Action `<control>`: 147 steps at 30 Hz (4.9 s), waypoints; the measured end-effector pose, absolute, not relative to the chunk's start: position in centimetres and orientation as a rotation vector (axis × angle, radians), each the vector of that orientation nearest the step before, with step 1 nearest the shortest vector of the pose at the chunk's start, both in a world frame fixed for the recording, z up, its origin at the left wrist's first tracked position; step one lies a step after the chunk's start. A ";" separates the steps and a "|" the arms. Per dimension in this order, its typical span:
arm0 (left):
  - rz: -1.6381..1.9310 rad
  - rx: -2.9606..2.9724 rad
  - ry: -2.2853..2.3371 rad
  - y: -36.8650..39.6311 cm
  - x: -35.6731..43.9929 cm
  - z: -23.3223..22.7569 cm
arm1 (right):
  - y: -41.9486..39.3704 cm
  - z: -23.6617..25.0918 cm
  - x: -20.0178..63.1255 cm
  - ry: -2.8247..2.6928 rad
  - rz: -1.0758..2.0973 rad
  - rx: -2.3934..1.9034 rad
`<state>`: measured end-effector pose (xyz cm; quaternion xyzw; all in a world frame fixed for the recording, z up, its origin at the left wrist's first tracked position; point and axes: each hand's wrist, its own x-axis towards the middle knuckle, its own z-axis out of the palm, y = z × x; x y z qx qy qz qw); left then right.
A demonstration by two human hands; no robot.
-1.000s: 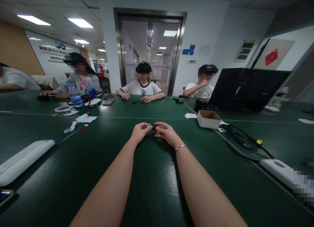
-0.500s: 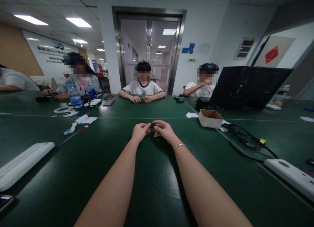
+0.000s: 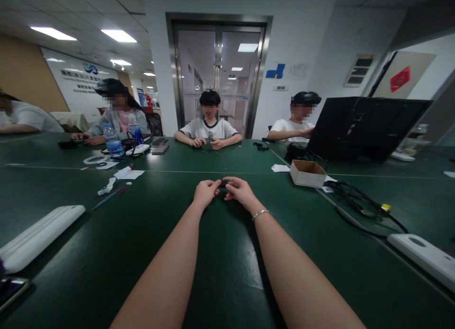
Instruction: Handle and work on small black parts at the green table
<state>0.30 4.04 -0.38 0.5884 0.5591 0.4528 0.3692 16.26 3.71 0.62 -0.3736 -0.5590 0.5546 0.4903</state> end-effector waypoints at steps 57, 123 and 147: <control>1.363 1.523 1.242 2.9 1.2 0.3 | 3.5 1.4 15.6 -1.205 1.386 -1.105; 1.310 1.569 1.353 3.0 1.0 -0.8 | 3.0 0.9 15.8 -1.323 1.308 -1.046; 1.282 1.599 1.387 3.6 1.0 -1.2 | 3.5 0.6 16.0 -1.278 1.360 -1.018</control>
